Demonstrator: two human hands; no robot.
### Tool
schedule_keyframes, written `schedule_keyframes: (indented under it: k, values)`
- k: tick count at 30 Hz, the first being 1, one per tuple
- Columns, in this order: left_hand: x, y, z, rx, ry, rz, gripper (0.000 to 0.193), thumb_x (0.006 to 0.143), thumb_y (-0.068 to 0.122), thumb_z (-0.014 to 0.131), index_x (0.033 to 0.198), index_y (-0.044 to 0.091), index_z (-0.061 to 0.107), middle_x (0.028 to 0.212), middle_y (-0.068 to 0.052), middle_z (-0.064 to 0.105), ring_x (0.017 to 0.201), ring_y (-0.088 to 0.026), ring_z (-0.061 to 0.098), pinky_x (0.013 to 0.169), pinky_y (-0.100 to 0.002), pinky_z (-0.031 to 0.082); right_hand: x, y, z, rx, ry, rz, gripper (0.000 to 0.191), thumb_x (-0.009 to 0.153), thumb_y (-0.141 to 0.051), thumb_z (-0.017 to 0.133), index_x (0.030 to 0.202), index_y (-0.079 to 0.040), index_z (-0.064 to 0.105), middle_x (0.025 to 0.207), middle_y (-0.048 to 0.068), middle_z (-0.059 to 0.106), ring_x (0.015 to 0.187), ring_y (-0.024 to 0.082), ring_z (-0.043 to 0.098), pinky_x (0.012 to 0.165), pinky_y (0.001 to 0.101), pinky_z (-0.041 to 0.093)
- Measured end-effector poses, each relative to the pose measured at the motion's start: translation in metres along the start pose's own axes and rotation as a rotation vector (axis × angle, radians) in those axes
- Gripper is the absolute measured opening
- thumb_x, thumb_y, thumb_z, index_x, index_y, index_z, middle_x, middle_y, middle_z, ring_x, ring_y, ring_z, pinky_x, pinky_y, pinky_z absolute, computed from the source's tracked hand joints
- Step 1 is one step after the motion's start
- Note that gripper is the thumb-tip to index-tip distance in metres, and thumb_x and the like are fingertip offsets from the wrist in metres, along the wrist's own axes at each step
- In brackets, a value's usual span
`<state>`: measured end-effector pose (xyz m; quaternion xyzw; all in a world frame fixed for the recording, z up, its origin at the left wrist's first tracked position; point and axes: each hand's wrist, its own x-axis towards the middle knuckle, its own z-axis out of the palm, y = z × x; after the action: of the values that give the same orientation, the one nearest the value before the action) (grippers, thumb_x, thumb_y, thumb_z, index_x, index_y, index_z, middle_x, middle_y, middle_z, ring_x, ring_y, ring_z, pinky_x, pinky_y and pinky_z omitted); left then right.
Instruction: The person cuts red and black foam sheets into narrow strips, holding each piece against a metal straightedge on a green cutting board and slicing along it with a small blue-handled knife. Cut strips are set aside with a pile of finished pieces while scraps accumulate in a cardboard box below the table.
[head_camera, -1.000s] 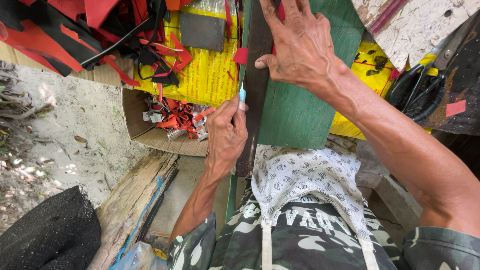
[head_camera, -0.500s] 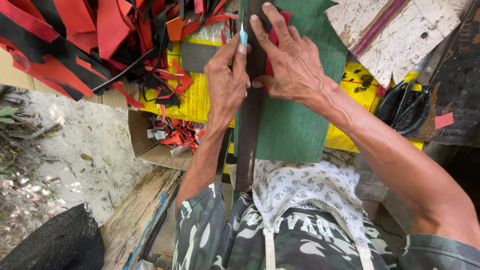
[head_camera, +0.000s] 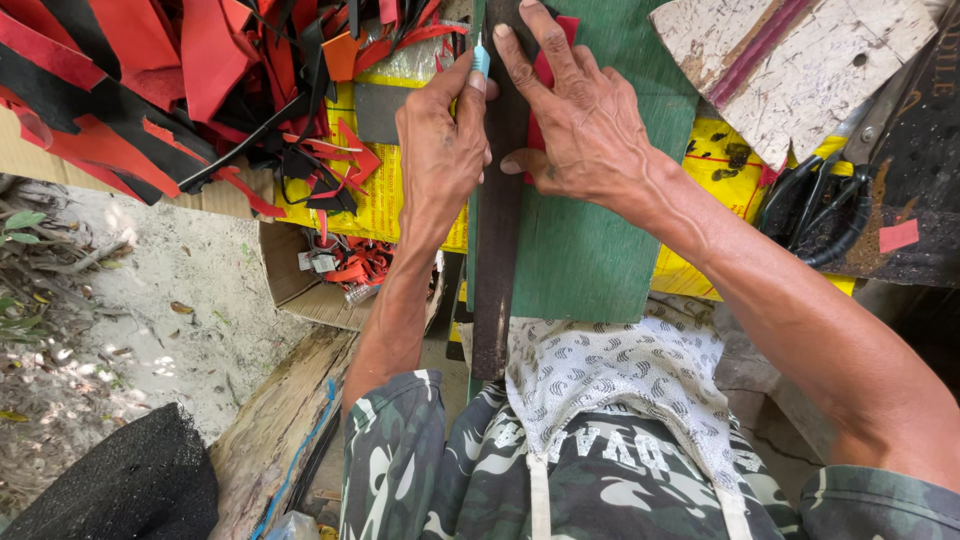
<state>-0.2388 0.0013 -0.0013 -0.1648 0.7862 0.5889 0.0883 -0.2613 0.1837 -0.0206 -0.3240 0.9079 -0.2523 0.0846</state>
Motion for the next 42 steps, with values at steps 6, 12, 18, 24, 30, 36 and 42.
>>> schedule_keyframes:
  k: [6, 12, 18, 24, 30, 36, 42]
  values:
    - [0.004, 0.001, -0.005, 0.186, -0.034, 0.056, 0.026, 0.107, 0.017, 0.052, 0.109, 0.0, 0.072, 0.064, -0.011, 0.063, 0.05, -0.015, 0.061, 0.048, -0.034, 0.048, 0.002, -0.005, -0.004, -0.035, -0.052, 0.042, 0.123, 0.063, -0.037, 0.098, 0.164, -0.01, 0.033, 0.167, 0.017, 0.019, 0.116, 0.043, 0.057, 0.079, 0.0534, 0.054]
    - [0.002, -0.013, -0.002, 0.247, 0.002, 0.196, 0.021, 0.106, 0.013, 0.053, 0.107, -0.001, 0.068, 0.077, -0.015, 0.068, 0.065, -0.025, 0.068, 0.064, -0.038, 0.052, 0.003, -0.01, -0.006, -0.059, -0.082, 0.07, 0.126, 0.063, -0.038, 0.097, 0.166, -0.008, 0.029, 0.165, 0.016, 0.021, 0.112, 0.044, 0.057, 0.075, 0.0552, 0.053]
    - [-0.021, -0.022, -0.001, 0.278, 0.03, 0.229, 0.021, 0.106, 0.012, 0.052, 0.112, -0.003, 0.066, 0.086, -0.017, 0.07, 0.075, -0.028, 0.071, 0.068, -0.038, 0.054, 0.004, -0.011, -0.006, -0.067, -0.067, 0.075, 0.128, 0.064, -0.04, 0.096, 0.166, -0.009, 0.026, 0.163, 0.017, 0.024, 0.114, 0.046, 0.056, 0.074, 0.0568, 0.053]
    - [-0.036, -0.025, -0.003, 0.255, 0.009, 0.164, 0.021, 0.106, 0.009, 0.053, 0.115, -0.005, 0.066, 0.087, -0.018, 0.07, 0.077, -0.028, 0.071, 0.071, -0.038, 0.054, 0.004, -0.014, -0.003, -0.095, -0.1, 0.102, 0.129, 0.067, -0.04, 0.096, 0.169, -0.012, 0.022, 0.162, 0.018, 0.025, 0.116, 0.047, 0.055, 0.074, 0.0568, 0.054]
    - [-0.052, -0.027, -0.004, 0.242, 0.022, 0.193, 0.024, 0.101, 0.003, 0.053, 0.122, -0.006, 0.064, 0.089, -0.019, 0.069, 0.076, -0.028, 0.069, 0.07, -0.038, 0.054, 0.003, -0.016, -0.005, -0.087, -0.11, 0.109, 0.127, 0.068, -0.039, 0.095, 0.167, -0.012, 0.02, 0.166, 0.017, 0.023, 0.114, 0.047, 0.055, 0.073, 0.0578, 0.053]
    - [-0.085, -0.03, -0.01, 0.309, 0.0, 0.168, 0.028, 0.101, 0.0, 0.054, 0.126, -0.008, 0.064, 0.087, -0.021, 0.067, 0.076, -0.034, 0.068, 0.068, -0.041, 0.051, 0.005, -0.017, -0.007, -0.118, -0.112, 0.111, 0.127, 0.07, -0.04, 0.095, 0.168, -0.012, 0.019, 0.164, 0.019, 0.023, 0.115, 0.049, 0.055, 0.074, 0.0587, 0.053]
    - [-0.128, -0.033, -0.016, 0.323, 0.0, 0.13, 0.027, 0.101, 0.001, 0.055, 0.125, -0.008, 0.063, 0.091, -0.018, 0.07, 0.077, -0.031, 0.071, 0.068, -0.039, 0.054, 0.005, -0.018, -0.006, -0.098, -0.138, 0.135, 0.127, 0.068, -0.039, 0.095, 0.167, -0.013, 0.019, 0.16, 0.02, 0.028, 0.114, 0.048, 0.055, 0.074, 0.0591, 0.053]
